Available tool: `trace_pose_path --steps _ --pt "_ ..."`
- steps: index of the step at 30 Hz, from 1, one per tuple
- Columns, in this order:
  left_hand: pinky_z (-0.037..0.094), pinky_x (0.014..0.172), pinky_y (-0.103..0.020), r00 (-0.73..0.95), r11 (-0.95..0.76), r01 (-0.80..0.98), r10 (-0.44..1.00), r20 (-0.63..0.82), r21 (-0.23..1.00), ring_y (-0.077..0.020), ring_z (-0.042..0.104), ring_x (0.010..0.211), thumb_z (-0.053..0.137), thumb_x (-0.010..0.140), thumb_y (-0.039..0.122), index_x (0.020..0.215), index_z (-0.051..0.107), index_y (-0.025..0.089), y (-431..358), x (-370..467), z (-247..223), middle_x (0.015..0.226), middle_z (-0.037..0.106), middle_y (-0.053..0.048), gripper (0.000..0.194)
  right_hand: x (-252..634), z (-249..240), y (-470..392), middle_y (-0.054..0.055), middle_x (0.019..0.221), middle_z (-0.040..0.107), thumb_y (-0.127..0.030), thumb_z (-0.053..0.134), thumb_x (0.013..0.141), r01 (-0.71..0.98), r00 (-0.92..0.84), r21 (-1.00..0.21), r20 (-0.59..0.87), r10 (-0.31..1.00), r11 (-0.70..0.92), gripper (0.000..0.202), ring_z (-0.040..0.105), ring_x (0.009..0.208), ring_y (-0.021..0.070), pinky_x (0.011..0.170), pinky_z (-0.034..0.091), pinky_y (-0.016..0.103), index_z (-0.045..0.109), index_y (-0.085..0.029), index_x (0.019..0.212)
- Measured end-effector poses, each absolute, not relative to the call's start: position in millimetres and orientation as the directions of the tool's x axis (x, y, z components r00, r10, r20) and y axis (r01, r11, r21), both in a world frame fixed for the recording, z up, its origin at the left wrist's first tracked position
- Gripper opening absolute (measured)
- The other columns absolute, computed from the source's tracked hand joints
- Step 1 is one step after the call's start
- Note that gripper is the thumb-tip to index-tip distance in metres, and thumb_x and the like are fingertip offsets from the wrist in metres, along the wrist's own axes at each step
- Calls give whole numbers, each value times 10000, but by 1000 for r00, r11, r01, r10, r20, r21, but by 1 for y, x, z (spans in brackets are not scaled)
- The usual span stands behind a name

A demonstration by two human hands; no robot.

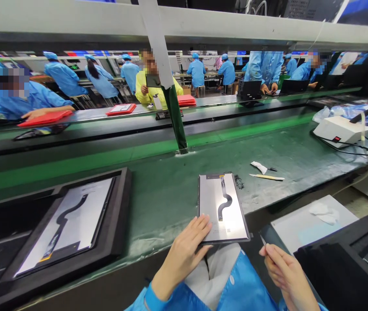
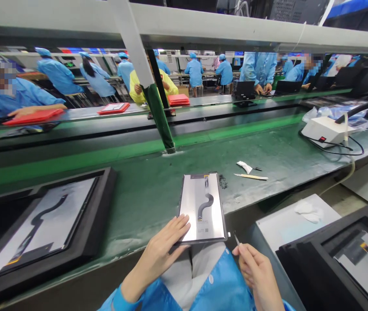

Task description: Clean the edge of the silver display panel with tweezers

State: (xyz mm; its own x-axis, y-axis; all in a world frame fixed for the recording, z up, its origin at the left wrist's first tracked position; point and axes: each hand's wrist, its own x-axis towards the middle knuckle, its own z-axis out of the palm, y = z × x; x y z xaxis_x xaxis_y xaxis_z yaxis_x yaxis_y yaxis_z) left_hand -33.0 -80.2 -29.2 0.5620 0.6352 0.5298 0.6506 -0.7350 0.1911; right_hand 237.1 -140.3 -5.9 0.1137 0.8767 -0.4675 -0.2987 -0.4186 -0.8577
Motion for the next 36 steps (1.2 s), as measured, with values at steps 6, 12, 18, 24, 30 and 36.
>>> trace_pose_path --steps 6,12,18,24,30,36 --pt "469 1086 -454 554 -732 644 647 524 222 -261 509 1327 480 999 234 1465 410 170 -80 -33 -31 1425 549 -129 475 255 -7 -138 -104 545 235 -676 771 666 -290 99 -857 -470 877 -426 541 120 485 39 413 117 172 695 -146 746" --pt "476 1079 -448 549 -730 648 644 532 216 -259 526 1313 486 997 238 1469 407 179 -80 -33 -29 1415 559 -126 482 264 5 -134 -102 549 232 -663 784 660 -287 167 -880 -434 885 -378 528 123 485 34 417 109 165 702 -148 744" --pt "480 1077 -445 533 -725 661 636 558 194 -258 543 1297 479 1001 240 1475 396 171 -80 -27 -31 1389 584 -127 486 273 17 -121 -101 516 259 -664 838 562 -287 224 -889 -424 878 -356 562 150 463 28 399 123 161 709 -137 709" --pt "494 1065 -460 492 -695 699 636 595 165 -271 567 1274 503 991 241 1456 424 153 -80 -17 -36 1361 608 -133 479 284 27 -112 -100 517 271 -645 873 505 -301 267 -894 -413 871 -332 575 165 456 22 397 124 150 710 -128 697" --pt "505 1052 -480 478 -675 719 652 589 164 -279 574 1267 500 990 237 1413 477 144 -81 -12 -40 1366 604 -136 433 295 26 -108 -93 525 290 -598 856 604 -320 244 -902 -374 895 -289 494 185 450 25 385 157 136 707 -143 725" --pt "516 1041 -476 475 -669 727 652 592 154 -279 582 1259 492 991 237 1387 495 131 -81 -10 -37 1350 615 -141 410 297 36 -102 -104 485 281 -606 900 496 -334 291 -906 -362 885 -261 545 169 426 11 356 138 123 721 -130 692"
